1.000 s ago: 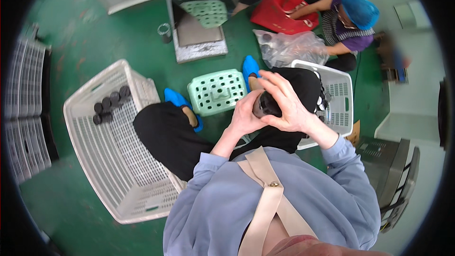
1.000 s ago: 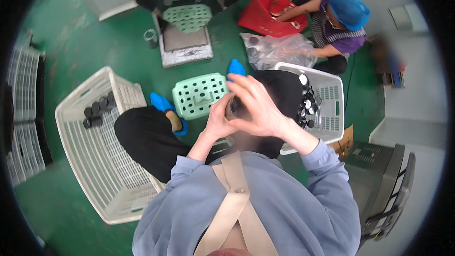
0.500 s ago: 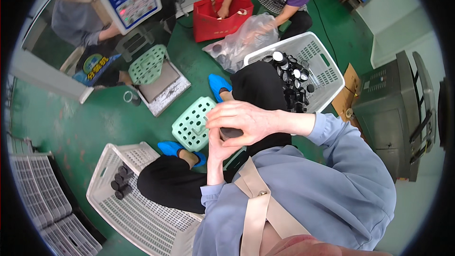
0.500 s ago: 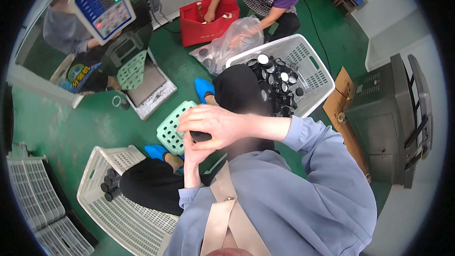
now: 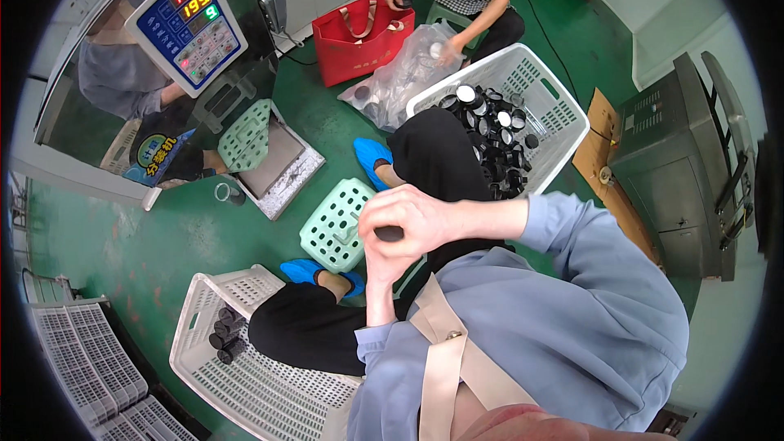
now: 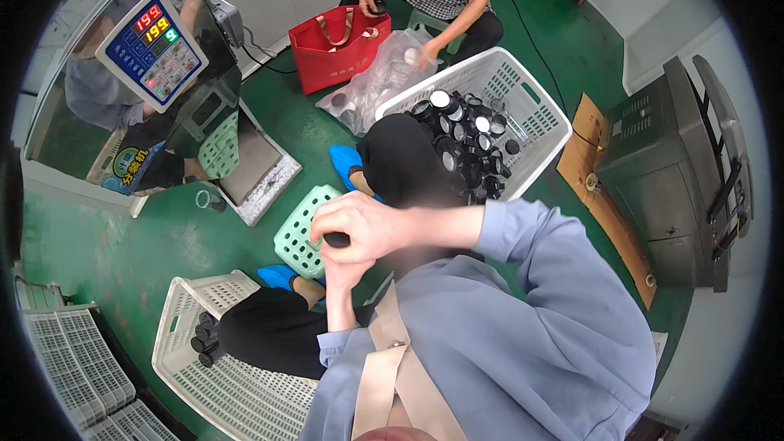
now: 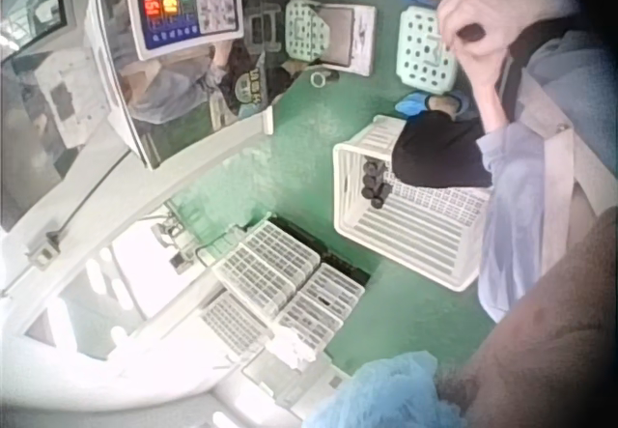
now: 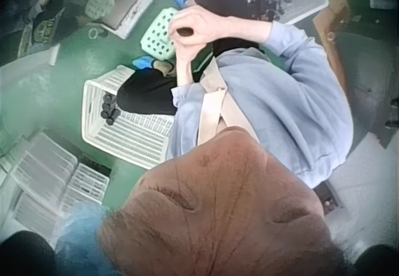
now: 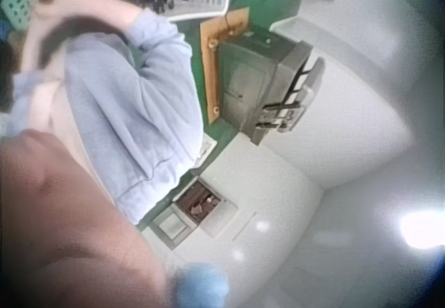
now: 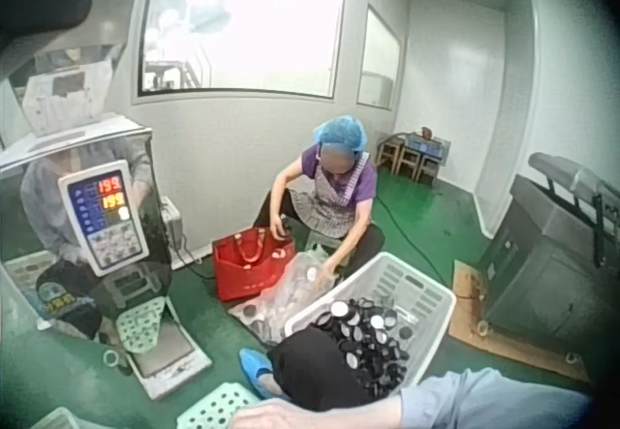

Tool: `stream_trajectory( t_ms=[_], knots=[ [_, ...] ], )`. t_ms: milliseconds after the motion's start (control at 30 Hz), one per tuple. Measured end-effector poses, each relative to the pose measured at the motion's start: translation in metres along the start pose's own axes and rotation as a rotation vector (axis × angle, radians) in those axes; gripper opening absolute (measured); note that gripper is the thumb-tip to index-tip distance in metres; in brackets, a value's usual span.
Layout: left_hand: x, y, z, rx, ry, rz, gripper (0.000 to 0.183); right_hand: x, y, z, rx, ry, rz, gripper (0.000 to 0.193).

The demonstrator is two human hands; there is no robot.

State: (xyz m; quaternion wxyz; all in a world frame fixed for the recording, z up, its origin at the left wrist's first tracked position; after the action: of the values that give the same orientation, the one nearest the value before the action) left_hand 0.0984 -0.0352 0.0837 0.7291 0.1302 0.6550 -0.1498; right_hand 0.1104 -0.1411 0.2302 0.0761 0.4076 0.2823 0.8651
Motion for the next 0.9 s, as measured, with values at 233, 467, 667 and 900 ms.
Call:
stream_trajectory(
  t_ms=[233,467,667,900],
  knots=[
    [-0.025,0.016,0.02,-0.139,0.061,0.206,0.066,-0.011,-0.012,0.005,-0.091,-0.183,-0.209,0.04],
    [-0.018,0.007,0.011,0.022,0.026,0.052,0.064,0.005,-0.005,0.009,-0.013,-0.071,-0.144,0.029],
    [-0.029,0.019,0.014,-0.202,-0.013,0.254,0.068,-0.004,-0.01,0.008,-0.144,-0.183,-0.282,0.037],
    [-0.037,0.002,-0.008,0.264,0.359,-0.383,0.056,0.032,0.0,0.017,0.109,0.091,0.108,0.012]
  ],
)
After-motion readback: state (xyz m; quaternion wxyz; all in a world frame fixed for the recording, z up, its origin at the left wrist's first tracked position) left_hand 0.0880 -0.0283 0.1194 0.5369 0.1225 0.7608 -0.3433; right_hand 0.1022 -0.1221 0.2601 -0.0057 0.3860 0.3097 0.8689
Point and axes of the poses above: each hand's wrist, its own z-axis towards the middle knuckle, its own y-axis out of the back of the hand, x = y × z, the point moved 5 cm from there along z, towards the middle knuckle, and after that the axes turned 10 degrees about y, right-handed, at the moved point
